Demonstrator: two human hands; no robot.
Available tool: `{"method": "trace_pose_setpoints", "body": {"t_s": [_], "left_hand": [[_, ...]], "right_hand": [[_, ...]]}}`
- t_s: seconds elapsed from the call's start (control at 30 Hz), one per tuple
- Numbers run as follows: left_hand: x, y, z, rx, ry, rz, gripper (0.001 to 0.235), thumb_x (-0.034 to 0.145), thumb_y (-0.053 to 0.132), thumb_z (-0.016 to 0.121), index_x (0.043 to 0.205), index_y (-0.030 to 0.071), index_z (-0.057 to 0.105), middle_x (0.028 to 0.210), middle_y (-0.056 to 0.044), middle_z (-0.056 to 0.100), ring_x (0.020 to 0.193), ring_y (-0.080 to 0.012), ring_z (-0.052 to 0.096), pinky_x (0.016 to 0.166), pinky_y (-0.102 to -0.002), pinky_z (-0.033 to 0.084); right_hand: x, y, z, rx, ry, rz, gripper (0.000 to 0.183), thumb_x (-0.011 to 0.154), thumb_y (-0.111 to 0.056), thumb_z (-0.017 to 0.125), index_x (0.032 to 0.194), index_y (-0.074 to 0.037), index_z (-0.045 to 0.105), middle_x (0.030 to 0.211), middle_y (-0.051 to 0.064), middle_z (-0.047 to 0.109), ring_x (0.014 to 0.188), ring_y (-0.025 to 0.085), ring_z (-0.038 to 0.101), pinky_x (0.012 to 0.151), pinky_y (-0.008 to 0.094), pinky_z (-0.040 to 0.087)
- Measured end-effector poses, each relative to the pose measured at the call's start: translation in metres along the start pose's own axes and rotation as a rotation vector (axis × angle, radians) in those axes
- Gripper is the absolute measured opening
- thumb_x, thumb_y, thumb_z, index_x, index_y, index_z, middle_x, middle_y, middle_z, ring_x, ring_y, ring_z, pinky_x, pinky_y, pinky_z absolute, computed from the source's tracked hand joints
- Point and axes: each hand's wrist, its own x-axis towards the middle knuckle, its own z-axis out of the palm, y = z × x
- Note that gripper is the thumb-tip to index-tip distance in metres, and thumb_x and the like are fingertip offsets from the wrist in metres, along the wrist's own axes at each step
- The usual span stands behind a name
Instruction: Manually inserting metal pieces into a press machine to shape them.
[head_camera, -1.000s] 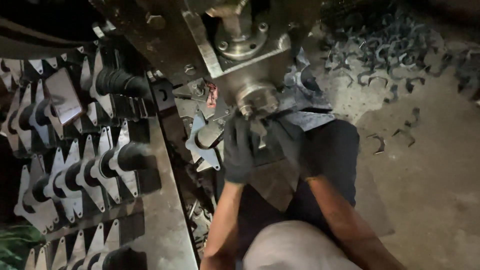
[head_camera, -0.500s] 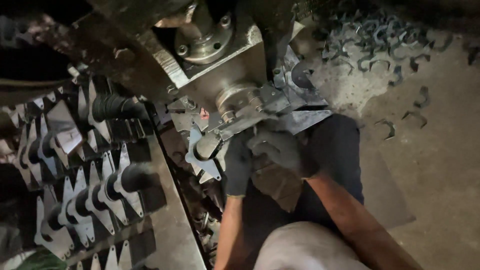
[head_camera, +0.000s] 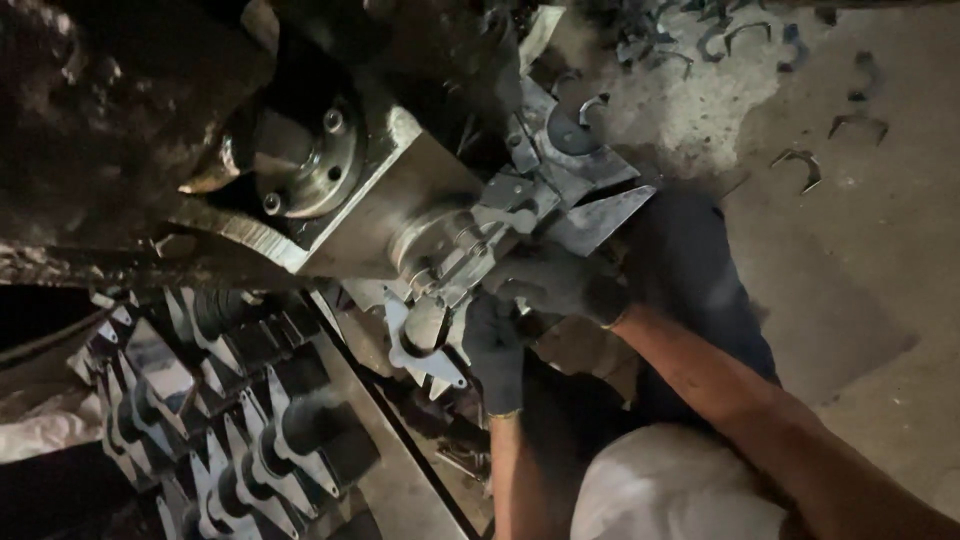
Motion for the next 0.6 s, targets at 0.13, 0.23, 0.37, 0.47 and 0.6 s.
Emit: {"method": "trace_pose_setpoints", "body": {"t_s": [0.13,0.23,0.37,0.47,0.6], "left_hand": [[0.003,0.015,-0.005,0.029,0.122,0.212,0.018,0.099,0.007,0.061,0.114,0.002,0.068,0.116,-0.020,0.070,0.101,-0.0350,0.071,0.085,-0.039,0.057],[-0.003,0.022,-0.010,-0.098,0.049,0.030,0.021,0.100,0.009,0.060,0.118,0.003,0.070,0.110,-0.017,0.073,0.094,-0.0317,0.073,0.082,-0.037,0.057],[-0.006,0.012,0.000,-0.133,0.131,0.009,0.018,0.099,0.012,0.065,0.114,0.004,0.071,0.108,-0.016,0.074,0.097,-0.0298,0.075,0.085,-0.037,0.059],[-0.013,0.023,-0.008,-0.014,0.123,0.110,0.020,0.099,0.011,0.064,0.117,0.010,0.073,0.117,-0.015,0.075,0.103,-0.0301,0.075,0.088,-0.038,0.060],[-0.003,0.038,-0.016,0.154,0.134,0.336,0.042,0.099,0.011,0.064,0.139,0.003,0.058,0.129,-0.020,0.066,0.112,-0.0378,0.067,0.092,-0.044,0.057]], "right_hand": [[0.002,0.011,0.001,0.058,0.035,-0.147,0.020,0.090,-0.014,0.073,0.110,-0.014,0.069,0.104,0.008,0.063,0.098,0.028,0.067,0.083,0.041,0.057],[-0.010,0.019,0.014,0.240,-0.057,0.010,0.022,0.093,-0.011,0.065,0.115,-0.014,0.068,0.105,0.005,0.065,0.099,0.023,0.072,0.083,0.038,0.060],[0.008,-0.009,-0.002,-0.538,0.243,-0.277,0.024,0.082,-0.031,0.077,0.098,-0.021,0.062,0.120,0.007,0.070,0.107,0.028,0.072,0.094,0.069,0.045],[0.010,-0.019,-0.014,-0.294,0.125,0.101,0.056,0.090,-0.032,0.085,0.129,-0.001,0.061,0.110,0.019,0.067,0.094,0.036,0.070,0.081,0.047,0.056],[0.005,-0.058,-0.055,-0.087,0.259,0.247,0.062,0.083,-0.026,0.082,0.135,-0.003,0.059,0.122,0.016,0.069,0.098,0.028,0.074,0.079,0.039,0.058]]}}
